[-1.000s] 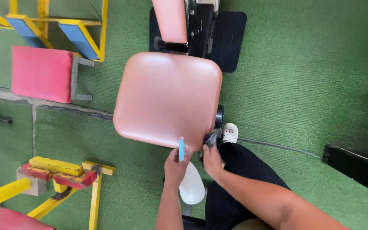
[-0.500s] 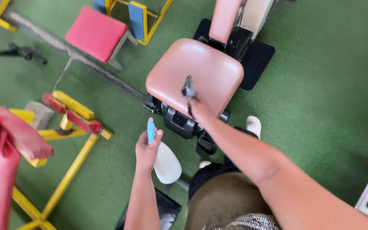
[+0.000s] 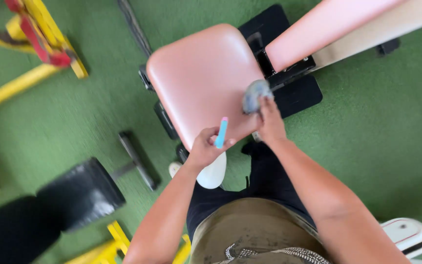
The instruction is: The person is cleaning various parts of a gym exercise machine using a spray bottle and a cloth.
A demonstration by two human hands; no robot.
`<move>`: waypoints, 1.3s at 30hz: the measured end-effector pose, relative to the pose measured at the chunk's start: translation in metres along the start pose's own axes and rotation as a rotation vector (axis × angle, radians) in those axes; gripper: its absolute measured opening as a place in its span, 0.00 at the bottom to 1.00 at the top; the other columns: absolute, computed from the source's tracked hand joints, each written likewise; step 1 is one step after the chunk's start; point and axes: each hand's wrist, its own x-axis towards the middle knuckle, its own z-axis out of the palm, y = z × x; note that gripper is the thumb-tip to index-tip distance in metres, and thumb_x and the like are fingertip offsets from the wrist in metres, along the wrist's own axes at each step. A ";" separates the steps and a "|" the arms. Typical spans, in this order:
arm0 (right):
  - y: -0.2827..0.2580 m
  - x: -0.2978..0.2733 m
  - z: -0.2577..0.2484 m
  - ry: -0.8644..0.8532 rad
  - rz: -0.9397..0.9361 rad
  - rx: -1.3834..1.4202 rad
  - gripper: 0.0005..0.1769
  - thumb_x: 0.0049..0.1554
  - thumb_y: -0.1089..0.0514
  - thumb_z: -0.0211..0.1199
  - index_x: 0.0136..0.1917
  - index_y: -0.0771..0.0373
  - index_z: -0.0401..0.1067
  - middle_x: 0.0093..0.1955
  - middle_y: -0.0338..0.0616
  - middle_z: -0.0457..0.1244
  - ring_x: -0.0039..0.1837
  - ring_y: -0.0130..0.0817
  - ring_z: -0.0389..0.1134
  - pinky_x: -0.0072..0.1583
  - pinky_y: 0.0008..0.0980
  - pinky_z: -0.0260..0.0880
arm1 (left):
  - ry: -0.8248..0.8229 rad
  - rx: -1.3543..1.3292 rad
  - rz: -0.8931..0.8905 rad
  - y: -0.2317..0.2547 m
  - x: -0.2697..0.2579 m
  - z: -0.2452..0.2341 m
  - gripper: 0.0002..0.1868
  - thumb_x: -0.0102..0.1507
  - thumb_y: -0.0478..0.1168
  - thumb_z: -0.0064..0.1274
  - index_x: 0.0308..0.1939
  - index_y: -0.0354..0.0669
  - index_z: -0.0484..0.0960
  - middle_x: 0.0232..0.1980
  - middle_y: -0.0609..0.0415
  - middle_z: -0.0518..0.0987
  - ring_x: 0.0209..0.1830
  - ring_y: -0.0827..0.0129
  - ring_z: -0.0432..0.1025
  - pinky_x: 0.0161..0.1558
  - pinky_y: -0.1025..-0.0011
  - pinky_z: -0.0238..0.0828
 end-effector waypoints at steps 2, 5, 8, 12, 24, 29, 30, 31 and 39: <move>0.011 -0.007 0.001 -0.232 -0.028 -0.064 0.36 0.59 0.57 0.57 0.79 0.62 0.56 0.79 0.68 0.50 0.78 0.65 0.51 0.76 0.50 0.52 | 0.016 -0.014 -0.080 0.009 0.017 0.040 0.37 0.53 0.54 0.73 0.57 0.32 0.80 0.38 0.53 0.77 0.35 0.73 0.70 0.37 0.71 0.73; 0.026 0.004 0.009 -0.484 -0.122 -0.168 0.36 0.56 0.54 0.58 0.77 0.57 0.58 0.81 0.67 0.45 0.81 0.65 0.46 0.76 0.54 0.47 | 0.080 -0.120 -0.072 0.001 0.051 0.093 0.36 0.54 0.55 0.72 0.56 0.32 0.81 0.40 0.52 0.79 0.37 0.73 0.73 0.40 0.72 0.74; 0.025 0.029 0.020 -0.495 -0.138 -0.061 0.36 0.57 0.53 0.60 0.77 0.57 0.58 0.82 0.66 0.44 0.82 0.66 0.44 0.76 0.57 0.46 | 0.200 -0.183 -0.108 0.000 0.047 0.123 0.36 0.54 0.57 0.71 0.55 0.33 0.82 0.44 0.54 0.81 0.38 0.75 0.75 0.42 0.73 0.75; 0.065 0.126 0.081 -0.233 -0.197 0.054 0.36 0.61 0.56 0.64 0.80 0.57 0.58 0.83 0.65 0.45 0.82 0.65 0.46 0.78 0.56 0.51 | 0.269 -0.222 -0.209 -0.001 0.060 0.139 0.38 0.52 0.58 0.71 0.58 0.37 0.81 0.46 0.51 0.80 0.34 0.70 0.72 0.39 0.70 0.76; 0.095 0.060 0.001 -0.316 -0.146 0.254 0.25 0.61 0.66 0.58 0.72 0.65 0.67 0.82 0.62 0.50 0.82 0.61 0.51 0.79 0.49 0.53 | 0.323 -0.029 -0.327 0.055 0.120 0.130 0.39 0.48 0.61 0.70 0.55 0.41 0.82 0.50 0.52 0.82 0.36 0.64 0.77 0.42 0.67 0.77; 0.112 0.023 -0.003 -0.348 0.000 0.240 0.25 0.60 0.65 0.60 0.71 0.62 0.68 0.80 0.63 0.51 0.80 0.61 0.53 0.76 0.46 0.59 | 0.315 -0.052 -0.289 0.039 0.136 0.158 0.44 0.46 0.62 0.73 0.54 0.34 0.77 0.48 0.49 0.83 0.46 0.65 0.79 0.48 0.68 0.76; 0.111 0.032 0.005 -0.299 -0.016 0.260 0.27 0.58 0.64 0.61 0.71 0.61 0.68 0.79 0.61 0.53 0.79 0.61 0.55 0.75 0.46 0.60 | 0.339 0.023 -0.279 0.036 0.139 0.159 0.47 0.46 0.62 0.74 0.56 0.33 0.75 0.49 0.49 0.83 0.48 0.64 0.78 0.50 0.67 0.75; 0.111 0.068 0.018 -0.300 -0.020 0.264 0.27 0.58 0.64 0.61 0.71 0.61 0.68 0.79 0.61 0.53 0.79 0.61 0.55 0.75 0.46 0.60 | 0.345 0.024 -0.279 0.035 0.142 0.158 0.47 0.46 0.62 0.74 0.56 0.33 0.75 0.49 0.49 0.83 0.48 0.64 0.78 0.50 0.67 0.75; 0.121 0.228 0.096 -0.261 0.099 0.547 0.26 0.68 0.62 0.53 0.78 0.64 0.57 0.75 0.58 0.58 0.75 0.51 0.61 0.75 0.41 0.58 | 0.251 -0.020 -0.388 0.050 0.151 0.155 0.46 0.44 0.67 0.70 0.53 0.35 0.77 0.48 0.49 0.83 0.37 0.61 0.79 0.42 0.63 0.79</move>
